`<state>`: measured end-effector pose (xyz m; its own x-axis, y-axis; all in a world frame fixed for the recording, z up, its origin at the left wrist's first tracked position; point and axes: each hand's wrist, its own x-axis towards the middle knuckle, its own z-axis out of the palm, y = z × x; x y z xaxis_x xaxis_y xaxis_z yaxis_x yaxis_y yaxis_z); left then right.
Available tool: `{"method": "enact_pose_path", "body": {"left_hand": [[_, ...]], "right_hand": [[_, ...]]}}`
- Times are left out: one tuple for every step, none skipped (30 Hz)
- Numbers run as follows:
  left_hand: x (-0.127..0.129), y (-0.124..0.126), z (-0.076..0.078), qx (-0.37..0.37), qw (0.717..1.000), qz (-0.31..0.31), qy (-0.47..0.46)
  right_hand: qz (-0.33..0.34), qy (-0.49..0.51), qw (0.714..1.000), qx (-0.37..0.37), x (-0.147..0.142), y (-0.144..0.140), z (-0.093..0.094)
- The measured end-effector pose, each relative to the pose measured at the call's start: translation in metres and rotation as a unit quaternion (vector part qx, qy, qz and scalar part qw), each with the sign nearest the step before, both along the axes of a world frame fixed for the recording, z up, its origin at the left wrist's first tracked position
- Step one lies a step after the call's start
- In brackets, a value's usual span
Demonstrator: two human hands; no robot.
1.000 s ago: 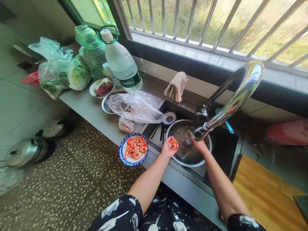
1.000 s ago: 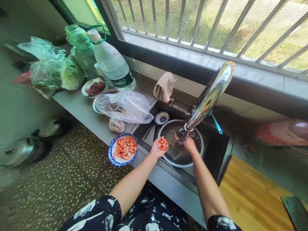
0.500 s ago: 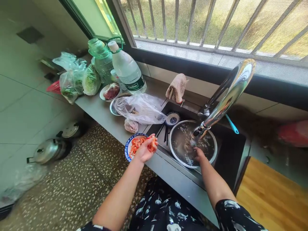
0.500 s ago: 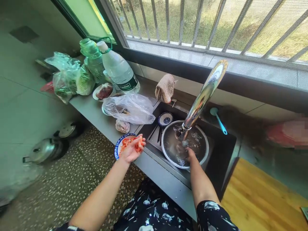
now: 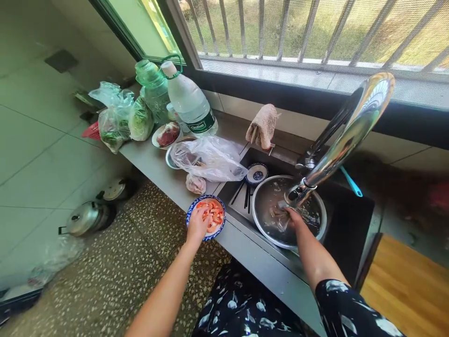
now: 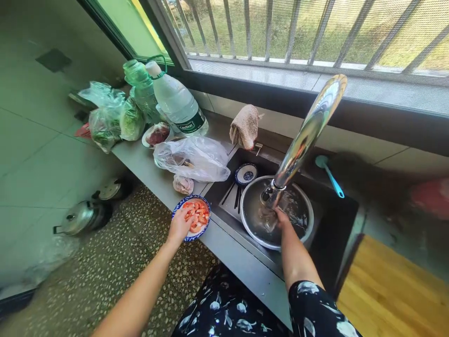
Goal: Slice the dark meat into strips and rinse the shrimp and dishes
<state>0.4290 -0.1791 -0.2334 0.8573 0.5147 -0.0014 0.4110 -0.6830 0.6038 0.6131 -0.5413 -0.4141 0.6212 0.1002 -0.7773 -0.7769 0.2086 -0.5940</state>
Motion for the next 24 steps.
{"method": "enact_pose_path", "body": {"left_hand": [[0.001, 0.000, -0.003, 0.005, 1.000, -0.005, 0.000], [0.001, 0.001, -0.006, 0.008, 1.000, -0.011, -0.001], [0.001, 0.002, -0.009, 0.008, 1.000, -0.015, -0.001], [0.001, 0.003, -0.012, 0.009, 1.000, -0.018, -0.001], [0.000, 0.005, -0.015, 0.010, 1.000, -0.019, 0.000], [-0.001, 0.006, -0.018, 0.011, 1.000, -0.019, 0.002], [-0.001, 0.008, -0.021, 0.013, 1.000, -0.020, 0.006], [-0.002, 0.009, -0.023, 0.016, 1.000, -0.021, 0.010], [-0.003, 0.010, -0.025, 0.019, 0.999, -0.025, 0.014], [-0.003, 0.011, -0.026, 0.023, 0.999, -0.030, 0.018], [-0.003, 0.011, -0.026, 0.028, 0.999, -0.035, 0.021], [-0.003, 0.011, -0.025, 0.033, 0.998, -0.040, 0.024], [-0.002, 0.011, -0.024, 0.040, 0.998, -0.044, 0.026], [-0.002, 0.010, -0.022, 0.047, 0.997, -0.046, 0.029], [-0.001, 0.009, -0.019, 0.055, 0.997, -0.047, 0.034], [-0.001, 0.007, -0.017, 0.064, 0.996, -0.046, 0.040], [-0.001, 0.006, -0.014, 0.073, 0.995, -0.043, 0.046], [0.000, 0.004, -0.011, 0.082, 0.995, -0.039, 0.052], [0.000, 0.003, -0.009, 0.090, 0.994, -0.033, 0.055], [0.001, 0.002, -0.006, 0.096, 0.993, -0.027, 0.056], [0.001, 0.000, -0.003, 0.101, 0.993, -0.020, 0.058], [0.001, -0.001, 0.000, 0.103, 0.993, -0.014, 0.060], [0.002, -0.002, 0.003, 0.105, 0.993, -0.007, 0.061], [0.002, -0.004, 0.007, 0.107, 0.992, 0.000, 0.060]], "right_hand": [[0.003, 0.007, 1.000, 0.009, 0.000, -0.001, 0.001], [0.003, 0.011, 1.000, 0.019, -0.001, -0.002, 0.002], [0.002, 0.011, 1.000, 0.029, -0.001, -0.003, 0.003], [-0.001, 0.008, 0.999, 0.040, -0.002, -0.005, 0.004], [-0.005, 0.002, 0.999, 0.050, -0.003, -0.007, 0.005], [-0.008, -0.005, 0.998, 0.060, -0.004, -0.008, 0.007], [-0.011, -0.012, 0.997, 0.070, -0.005, -0.010, 0.009], [-0.013, -0.019, 0.997, 0.079, -0.005, -0.012, 0.011], [-0.015, -0.028, 0.996, 0.087, -0.006, -0.014, 0.014], [-0.019, -0.038, 0.995, 0.093, -0.006, -0.016, 0.018], [-0.022, -0.049, 0.994, 0.097, -0.007, -0.018, 0.021], [-0.024, -0.060, 0.993, 0.100, -0.008, -0.020, 0.025], [-0.025, -0.070, 0.992, 0.103, -0.008, -0.023, 0.030], [-0.024, -0.077, 0.991, 0.106, -0.009, -0.025, 0.034], [-0.021, -0.083, 0.991, 0.108, -0.010, -0.028, 0.039], [-0.018, -0.088, 0.990, 0.109, -0.012, -0.031, 0.043], [-0.017, -0.096, 0.989, 0.111, -0.013, -0.035, 0.047], [-0.018, -0.105, 0.988, 0.112, -0.014, -0.038, 0.051], [-0.019, -0.115, 0.987, 0.113, -0.016, -0.041, 0.055], [-0.022, -0.124, 0.986, 0.113, -0.017, -0.044, 0.058], [-0.024, -0.131, 0.985, 0.113, -0.018, -0.047, 0.061], [-0.027, -0.135, 0.984, 0.112, -0.019, -0.049, 0.063], [-0.032, -0.137, 0.984, 0.111, -0.019, -0.052, 0.066], [-0.038, -0.138, 0.983, 0.113, -0.020, -0.053, 0.068]]}}
